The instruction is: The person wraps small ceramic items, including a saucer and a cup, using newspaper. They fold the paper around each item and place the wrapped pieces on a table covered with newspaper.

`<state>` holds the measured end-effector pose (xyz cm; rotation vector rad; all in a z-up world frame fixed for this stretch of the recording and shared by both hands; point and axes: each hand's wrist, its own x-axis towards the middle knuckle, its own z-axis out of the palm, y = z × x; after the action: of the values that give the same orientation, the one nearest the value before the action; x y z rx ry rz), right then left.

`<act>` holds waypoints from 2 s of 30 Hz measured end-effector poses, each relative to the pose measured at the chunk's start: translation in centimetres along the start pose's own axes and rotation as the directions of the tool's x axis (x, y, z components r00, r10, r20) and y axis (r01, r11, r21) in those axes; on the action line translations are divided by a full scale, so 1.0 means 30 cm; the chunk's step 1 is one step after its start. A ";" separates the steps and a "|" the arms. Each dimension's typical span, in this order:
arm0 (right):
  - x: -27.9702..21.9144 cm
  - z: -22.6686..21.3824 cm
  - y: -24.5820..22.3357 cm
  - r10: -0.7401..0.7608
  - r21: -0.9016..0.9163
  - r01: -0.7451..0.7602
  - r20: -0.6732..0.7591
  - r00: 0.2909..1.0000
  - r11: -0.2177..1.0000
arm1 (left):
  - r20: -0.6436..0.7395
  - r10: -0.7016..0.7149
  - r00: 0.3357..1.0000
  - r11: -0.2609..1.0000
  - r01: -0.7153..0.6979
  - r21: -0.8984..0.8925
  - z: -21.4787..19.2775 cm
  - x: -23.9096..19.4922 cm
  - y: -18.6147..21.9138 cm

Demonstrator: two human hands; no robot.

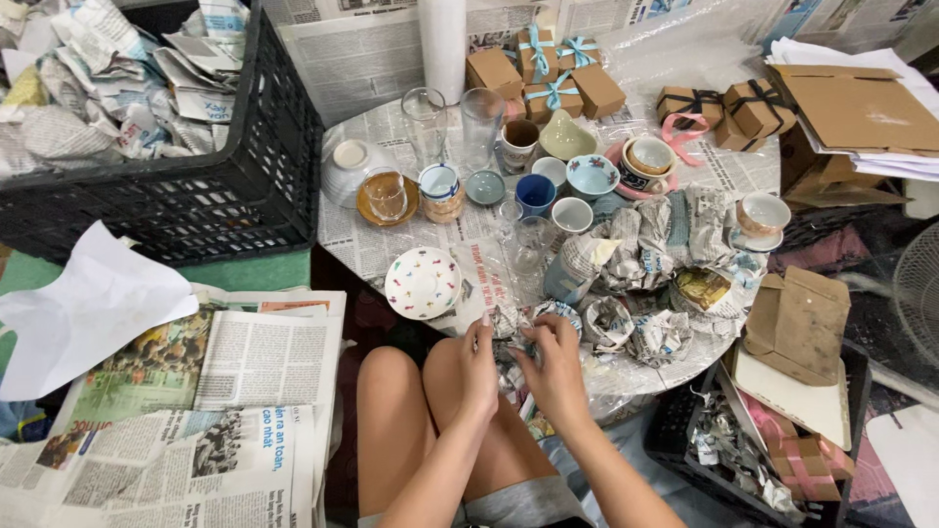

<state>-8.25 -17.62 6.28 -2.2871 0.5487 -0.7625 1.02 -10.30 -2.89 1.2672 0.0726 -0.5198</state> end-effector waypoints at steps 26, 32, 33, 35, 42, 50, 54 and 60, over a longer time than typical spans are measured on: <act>-0.079 0.087 0.272 0.435 0.426 -0.441 0.119 0.893 0.790 | -0.119 0.048 0.992 0.999 -0.048 -0.001 -0.011 0.154 -0.110; -0.079 -0.019 0.218 0.454 -0.295 -0.385 0.218 0.864 0.874 | -0.206 0.043 0.978 0.997 -0.030 0.064 0.006 0.218 -0.116; -0.082 -0.005 0.233 0.382 -0.257 -0.336 0.154 0.911 0.906 | -0.206 0.040 0.978 0.998 -0.029 0.055 0.006 0.217 -0.116; -0.098 0.026 0.263 0.231 -0.190 -0.224 0.016 0.973 0.956 | -0.208 0.034 0.978 0.999 -0.026 0.039 0.001 0.209 -0.115; -0.174 0.047 0.236 0.092 -0.043 -0.099 -0.128 0.988 0.994 | -0.208 0.002 0.978 0.999 -0.009 -0.031 -0.021 0.202 -0.120; -0.113 -0.055 0.090 0.025 0.050 -0.023 -0.028 0.999 0.998 | 0.044 -0.101 0.994 0.965 0.109 -0.237 0.049 0.132 -0.194; -0.076 -0.097 0.033 0.048 0.018 -0.049 0.034 0.998 0.999 | 0.224 -0.349 0.910 0.783 0.414 -0.464 0.083 0.097 -0.182; -0.108 -0.139 0.067 0.194 0.008 -0.198 0.156 0.968 0.980 | 0.344 -0.339 0.876 0.833 0.449 -0.323 0.074 0.061 -0.180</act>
<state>-13.71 -19.08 6.24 -2.2068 0.6774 -0.4878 -0.07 -14.03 -7.61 0.7690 0.2040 -0.9895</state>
